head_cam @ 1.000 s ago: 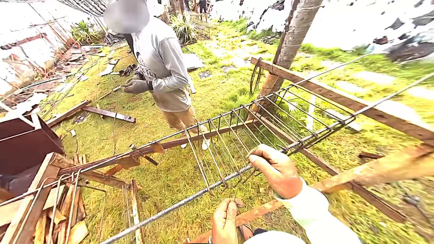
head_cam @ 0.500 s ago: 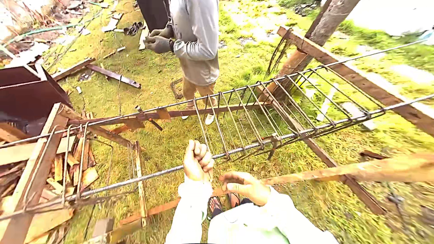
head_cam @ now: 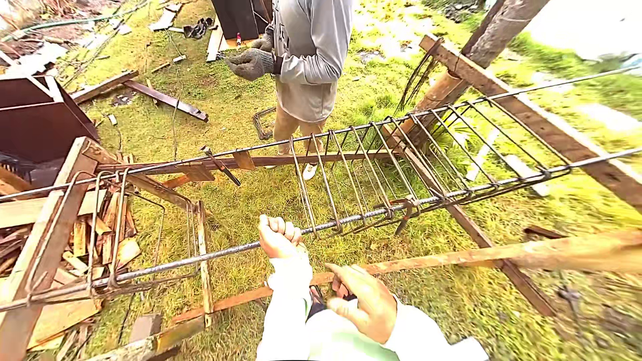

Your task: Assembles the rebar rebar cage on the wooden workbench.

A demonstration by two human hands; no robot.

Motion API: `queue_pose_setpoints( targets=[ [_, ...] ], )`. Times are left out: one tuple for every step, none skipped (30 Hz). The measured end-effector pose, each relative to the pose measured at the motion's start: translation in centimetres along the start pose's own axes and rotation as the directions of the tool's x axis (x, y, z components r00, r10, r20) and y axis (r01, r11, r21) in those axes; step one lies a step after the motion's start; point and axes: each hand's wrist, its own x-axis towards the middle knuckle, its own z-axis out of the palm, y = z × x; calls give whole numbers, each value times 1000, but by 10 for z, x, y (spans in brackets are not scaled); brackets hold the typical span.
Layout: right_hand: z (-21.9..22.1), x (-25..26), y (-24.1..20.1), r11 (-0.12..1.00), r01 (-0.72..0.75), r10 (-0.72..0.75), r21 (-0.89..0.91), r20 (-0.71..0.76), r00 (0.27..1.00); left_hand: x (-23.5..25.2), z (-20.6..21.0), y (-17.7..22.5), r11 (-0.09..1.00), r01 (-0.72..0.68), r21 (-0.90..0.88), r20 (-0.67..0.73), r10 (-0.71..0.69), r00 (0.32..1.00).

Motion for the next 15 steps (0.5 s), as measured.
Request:
queue_pose_setpoints(
  targets=[
    [4,-1,3,999,15,-17,-33,-78,997,2,-1,5,994,92,-56,15,-92,996],
    [7,-1,7,995,15,-28,-94,-141,990,5,-3,11,973,193,-124,36,-190,981],
    [10,-1,11,986,14,-48,-165,-203,978,7,-4,15,945,274,-178,63,-267,962],
    [11,-1,15,977,8,-63,-213,-252,966,8,-6,18,919,330,-217,95,-316,944],
    [12,-2,16,971,-12,-58,-239,-285,957,7,-7,20,894,371,-249,126,-350,928],
    [13,-3,17,970,-32,-44,-239,-306,951,6,-9,22,875,399,-273,151,-371,916],
    [12,-5,17,980,-50,-9,-195,-292,956,4,-11,24,860,421,-289,178,-384,906],
    [10,-8,17,992,-71,43,-105,-247,968,3,-13,25,846,438,-303,217,-387,896],
    [10,-10,20,996,-89,87,1,-202,976,3,-16,26,837,451,-310,259,-383,887],
    [11,-12,23,991,-94,109,100,-162,981,4,-18,27,837,457,-302,296,-373,879],
    [12,-14,25,980,-91,114,175,-130,985,5,-21,27,844,455,-283,327,-361,873],
    [13,-17,25,971,-93,117,220,-99,988,6,-25,27,859,441,-260,349,-342,873],
    [13,-19,24,965,-100,120,242,-70,990,6,-28,27,881,414,-227,365,-317,875],
    [12,-22,22,960,-117,131,254,-38,991,4,-31,27,906,384,-178,376,-298,877],
    [12,-24,22,957,-135,143,256,-13,990,2,-32,28,931,346,-117,383,-279,881]
  ],
)
